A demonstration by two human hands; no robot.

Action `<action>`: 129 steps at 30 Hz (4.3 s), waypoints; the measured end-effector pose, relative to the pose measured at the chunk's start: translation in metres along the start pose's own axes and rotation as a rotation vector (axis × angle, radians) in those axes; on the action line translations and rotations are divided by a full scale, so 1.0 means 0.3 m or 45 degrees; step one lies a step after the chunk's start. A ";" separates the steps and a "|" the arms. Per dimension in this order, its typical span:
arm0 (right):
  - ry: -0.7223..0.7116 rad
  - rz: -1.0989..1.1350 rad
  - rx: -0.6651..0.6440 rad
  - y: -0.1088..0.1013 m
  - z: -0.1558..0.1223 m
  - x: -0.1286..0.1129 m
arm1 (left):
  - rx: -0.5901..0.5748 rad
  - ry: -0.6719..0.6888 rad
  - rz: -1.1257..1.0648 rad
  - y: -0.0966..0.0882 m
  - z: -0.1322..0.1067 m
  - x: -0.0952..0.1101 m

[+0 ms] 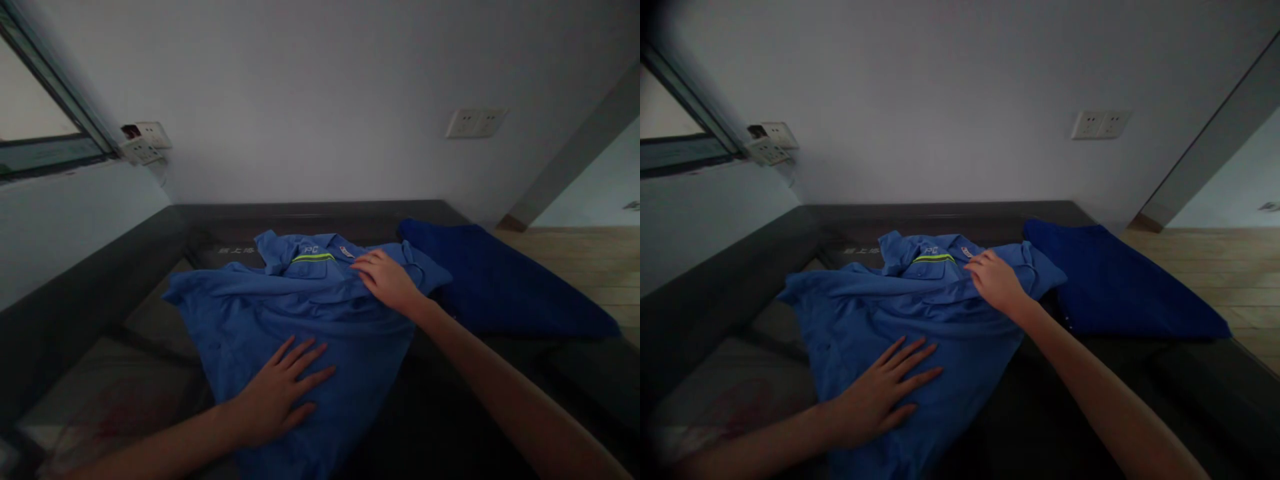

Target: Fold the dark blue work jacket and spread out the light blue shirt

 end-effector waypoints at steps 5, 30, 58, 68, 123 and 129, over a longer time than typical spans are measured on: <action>0.076 0.198 -0.238 0.129 0.002 0.002 | -0.063 0.110 -0.042 0.007 -0.100 -0.007; 0.281 1.090 -0.047 0.233 0.067 0.097 | 0.576 -0.650 -0.850 -0.075 0.360 -0.424; 0.100 0.933 -0.165 0.209 0.043 0.032 | 0.655 -0.679 -0.728 -0.049 0.337 -0.397; 0.031 0.834 -0.249 0.208 0.041 0.000 | 0.599 -0.709 -0.772 -0.032 0.335 -0.405; 0.178 -0.092 -0.287 0.100 0.008 -0.178 | 0.726 -0.646 -0.953 -0.037 0.332 -0.386; 0.221 0.020 -0.245 0.080 0.013 -0.131 | 0.738 -0.639 -1.014 -0.040 0.332 -0.383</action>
Point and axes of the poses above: each hand's wrist, its own z-axis towards the middle knuckle, its own y-axis out of the palm, x = y × z, the point moved 10 cm from there along z, towards the middle knuckle, and after that the axes turned 10 degrees about z, right-handed, at the moved point
